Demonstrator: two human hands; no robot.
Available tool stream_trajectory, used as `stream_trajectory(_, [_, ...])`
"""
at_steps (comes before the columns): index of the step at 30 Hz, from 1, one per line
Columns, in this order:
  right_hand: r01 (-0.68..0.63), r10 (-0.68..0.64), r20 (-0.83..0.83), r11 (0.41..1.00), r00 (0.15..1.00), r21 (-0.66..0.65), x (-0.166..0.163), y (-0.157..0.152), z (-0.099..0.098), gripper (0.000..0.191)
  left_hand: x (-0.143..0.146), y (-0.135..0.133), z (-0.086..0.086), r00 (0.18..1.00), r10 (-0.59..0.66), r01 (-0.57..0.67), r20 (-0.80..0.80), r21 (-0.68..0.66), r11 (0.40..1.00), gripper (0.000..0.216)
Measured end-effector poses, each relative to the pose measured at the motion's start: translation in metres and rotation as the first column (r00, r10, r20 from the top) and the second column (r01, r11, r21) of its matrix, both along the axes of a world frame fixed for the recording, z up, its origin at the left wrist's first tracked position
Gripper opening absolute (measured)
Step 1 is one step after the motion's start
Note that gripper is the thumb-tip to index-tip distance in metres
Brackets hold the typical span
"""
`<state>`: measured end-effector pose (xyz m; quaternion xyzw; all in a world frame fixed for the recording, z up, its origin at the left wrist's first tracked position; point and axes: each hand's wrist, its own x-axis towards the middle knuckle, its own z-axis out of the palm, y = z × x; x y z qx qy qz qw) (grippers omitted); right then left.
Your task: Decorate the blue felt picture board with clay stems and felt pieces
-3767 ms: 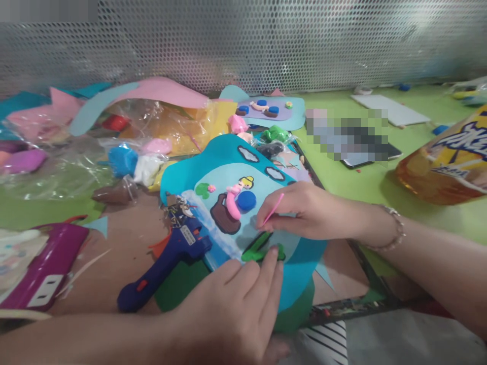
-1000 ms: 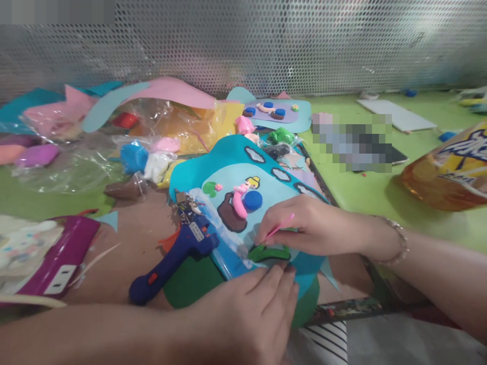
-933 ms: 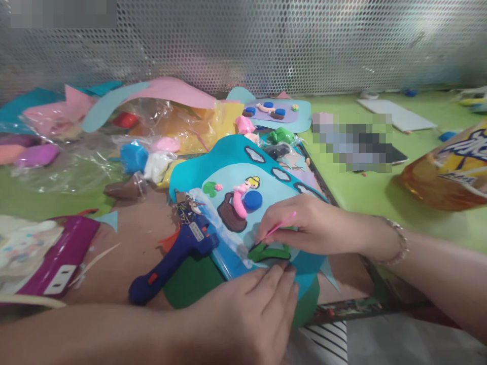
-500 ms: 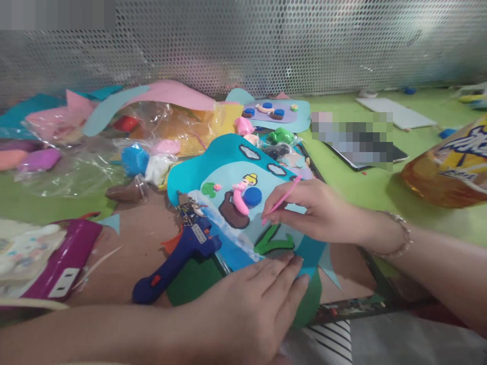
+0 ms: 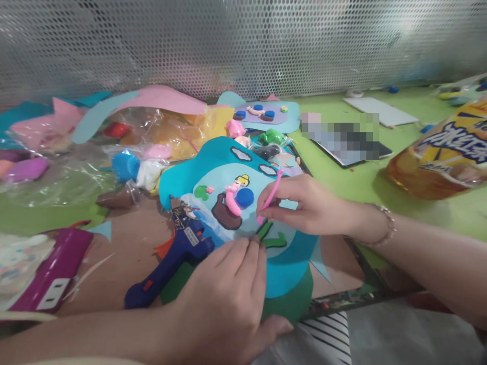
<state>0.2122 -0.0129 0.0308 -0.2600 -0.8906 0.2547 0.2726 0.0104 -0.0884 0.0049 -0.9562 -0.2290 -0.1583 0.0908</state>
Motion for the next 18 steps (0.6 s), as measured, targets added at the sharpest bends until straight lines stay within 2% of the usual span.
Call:
stream_trajectory(4, [-0.098, 0.099, 0.024, 0.994, 0.995, -0.053, 0.004, 0.003, 0.002, 0.01, 0.001, 0.001, 0.0, 1.0, 0.006, -0.007, -0.012, -0.018, 1.0, 0.06])
stream_trajectory(9, [-0.272, 0.284, 0.049, 0.948, 0.958, -0.167, 0.01, 0.011, 0.002, 0.009, 0.003, 0.003, 0.001, 0.995, 0.041, -0.049, -0.087, -0.089, 0.995, 0.06])
stream_trajectory(12, [-0.273, 0.288, 0.068, 0.946, 0.955, -0.174, 0.011, 0.014, -0.001, 0.007, 0.003, 0.004, 0.002, 0.99, 0.064, -0.08, -0.123, -0.127, 0.989, 0.062])
stream_trajectory(18, [-0.249, 0.26, 0.062, 0.958, 0.964, -0.145, 0.012, 0.016, -0.006, 0.006, 0.001, 0.004, 0.0, 0.986, 0.077, -0.096, -0.146, -0.122, 0.988, 0.064])
